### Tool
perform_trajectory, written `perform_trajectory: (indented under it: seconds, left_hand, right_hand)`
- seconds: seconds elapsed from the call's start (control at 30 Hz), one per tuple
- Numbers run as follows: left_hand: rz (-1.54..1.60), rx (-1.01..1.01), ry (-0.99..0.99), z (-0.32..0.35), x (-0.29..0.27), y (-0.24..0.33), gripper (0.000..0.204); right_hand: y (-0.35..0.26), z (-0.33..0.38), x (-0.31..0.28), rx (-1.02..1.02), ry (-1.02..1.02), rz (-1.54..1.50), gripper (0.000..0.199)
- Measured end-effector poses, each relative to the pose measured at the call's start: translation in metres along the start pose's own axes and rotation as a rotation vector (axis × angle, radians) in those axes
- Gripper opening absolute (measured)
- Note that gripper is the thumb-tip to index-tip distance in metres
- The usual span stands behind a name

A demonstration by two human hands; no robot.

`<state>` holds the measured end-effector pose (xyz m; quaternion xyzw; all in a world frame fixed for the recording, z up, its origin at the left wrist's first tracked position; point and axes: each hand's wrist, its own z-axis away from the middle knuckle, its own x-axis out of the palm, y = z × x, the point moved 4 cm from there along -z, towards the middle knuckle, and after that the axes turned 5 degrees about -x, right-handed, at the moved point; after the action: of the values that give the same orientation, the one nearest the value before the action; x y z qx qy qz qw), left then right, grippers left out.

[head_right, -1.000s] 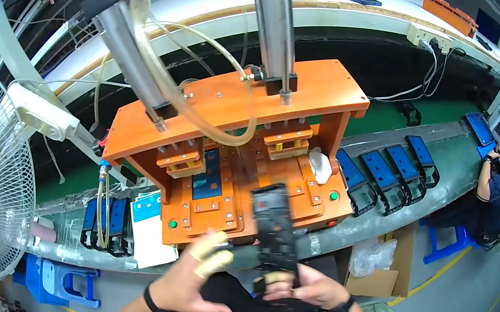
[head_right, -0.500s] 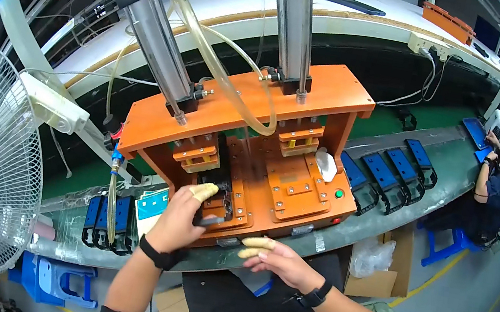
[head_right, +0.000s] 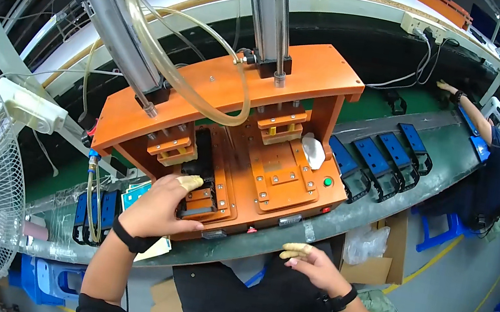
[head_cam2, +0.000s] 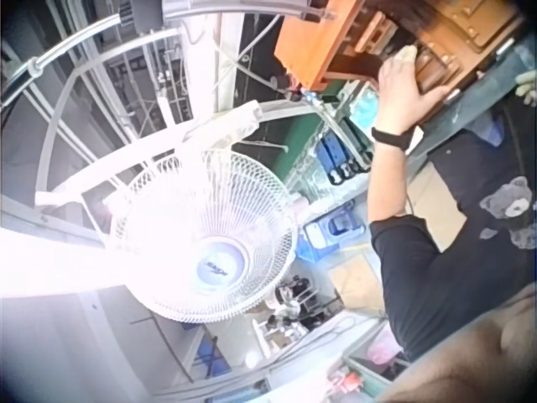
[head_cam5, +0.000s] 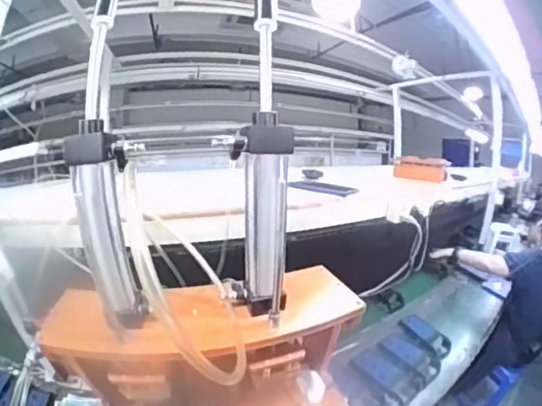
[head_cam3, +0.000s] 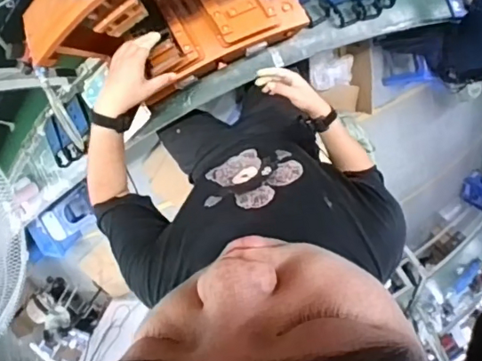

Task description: Operating a pneumatic press to assemble or shape small plastic components in a factory setting.

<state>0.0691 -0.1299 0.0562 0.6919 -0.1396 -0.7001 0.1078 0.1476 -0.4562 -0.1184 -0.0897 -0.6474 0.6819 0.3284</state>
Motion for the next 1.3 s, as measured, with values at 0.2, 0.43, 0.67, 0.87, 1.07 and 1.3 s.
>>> perform_trajectory:
  seconds: [0.2,0.43,0.67,0.87,1.07,1.3]
  left_hand:
    - [0.32,-0.087,0.549,0.071,0.044,-0.041,0.066]
    - [0.115,-0.338,0.661,0.104,0.102,-0.053,0.044]
    - [0.434,-0.388,0.829,0.101,0.121,-0.069,0.043]
    - [0.547,-0.475,1.094,0.086,0.133,-0.08,0.041]
    - [0.56,-0.472,1.22,0.06,0.109,-0.031,0.032]
    - [0.541,-0.551,1.234,0.061,0.112,-0.038,0.033]
  right_hand:
    - [-0.044,0.021,-0.09,-0.255,0.431,0.169,0.035]
    - [-0.101,-0.012,-0.178,-0.522,0.976,1.396,0.061]
    - [-0.092,-0.038,-0.199,-0.017,0.922,1.507,0.078]
    - [-0.086,-0.054,-0.205,-0.111,0.985,1.427,0.05]
    - [-0.067,-0.06,-0.221,-0.392,0.823,1.202,0.041]
    - [-0.1,-0.058,-0.208,-0.523,0.855,1.162,0.04]
